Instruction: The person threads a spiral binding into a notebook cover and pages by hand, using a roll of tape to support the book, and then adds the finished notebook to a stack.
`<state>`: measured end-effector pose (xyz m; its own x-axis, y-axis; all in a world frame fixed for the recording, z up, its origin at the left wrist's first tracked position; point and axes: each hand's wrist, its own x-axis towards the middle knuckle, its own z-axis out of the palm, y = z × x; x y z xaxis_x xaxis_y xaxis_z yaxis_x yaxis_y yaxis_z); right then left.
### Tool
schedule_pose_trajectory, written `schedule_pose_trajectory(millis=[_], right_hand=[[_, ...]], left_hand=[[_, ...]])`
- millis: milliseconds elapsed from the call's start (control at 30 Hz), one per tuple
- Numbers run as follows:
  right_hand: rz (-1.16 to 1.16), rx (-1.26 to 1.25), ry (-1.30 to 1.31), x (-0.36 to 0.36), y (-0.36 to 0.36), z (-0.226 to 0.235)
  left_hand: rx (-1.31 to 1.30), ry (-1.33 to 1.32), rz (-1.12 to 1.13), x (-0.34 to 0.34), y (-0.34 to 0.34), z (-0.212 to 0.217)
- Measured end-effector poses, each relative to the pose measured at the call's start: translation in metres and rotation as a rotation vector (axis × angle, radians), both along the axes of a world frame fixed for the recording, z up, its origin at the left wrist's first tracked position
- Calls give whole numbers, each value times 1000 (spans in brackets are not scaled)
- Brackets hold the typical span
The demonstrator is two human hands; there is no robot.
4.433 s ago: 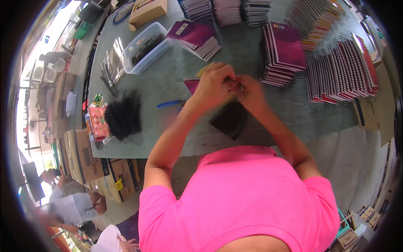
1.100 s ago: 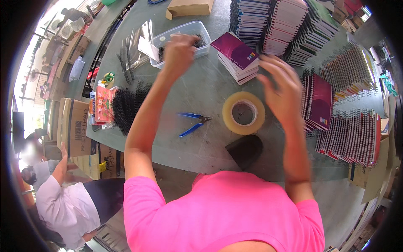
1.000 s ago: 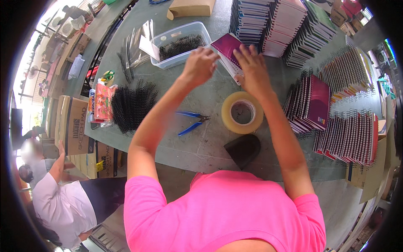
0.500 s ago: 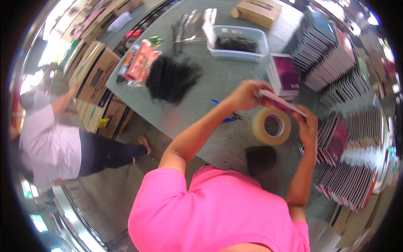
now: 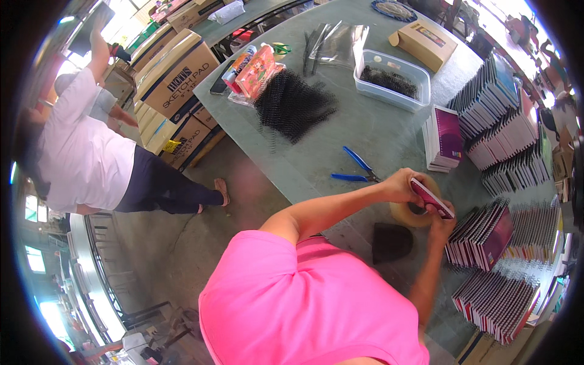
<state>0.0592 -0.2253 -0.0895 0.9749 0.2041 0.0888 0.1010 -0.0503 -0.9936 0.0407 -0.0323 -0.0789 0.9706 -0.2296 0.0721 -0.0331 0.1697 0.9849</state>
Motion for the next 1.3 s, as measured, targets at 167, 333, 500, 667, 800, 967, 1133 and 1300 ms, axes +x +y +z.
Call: schedule_pose_trajectory(millis=[167, 333, 500, 667, 800, 967, 1133, 1300], right_hand=[[30, -48, -46, -8, -9, 33], [22, -9, -55, -8, -7, -4], [-161, -353, -546, -17, 2, 29], [11, -723, -877, -35, 56, 79], [151, -818, -563, -24, 59, 63], [92, -779, -678, -15, 53, 55], [126, -772, -616, -11, 65, 63], [63, -757, -661, -5, 52, 62]], left_hand=[[133, -133, 35, -14, 3, 28], [153, -245, 107, -13, 0, -12], [195, -227, 135, -12, 3, -20], [208, -385, 237, -16, -2, -21], [673, -571, 351, -31, 26, -21], [1024, -304, 589, -91, 117, -20], [1175, -386, 890, -108, 153, -31], [1370, -48, 1173, -120, 199, -26]])
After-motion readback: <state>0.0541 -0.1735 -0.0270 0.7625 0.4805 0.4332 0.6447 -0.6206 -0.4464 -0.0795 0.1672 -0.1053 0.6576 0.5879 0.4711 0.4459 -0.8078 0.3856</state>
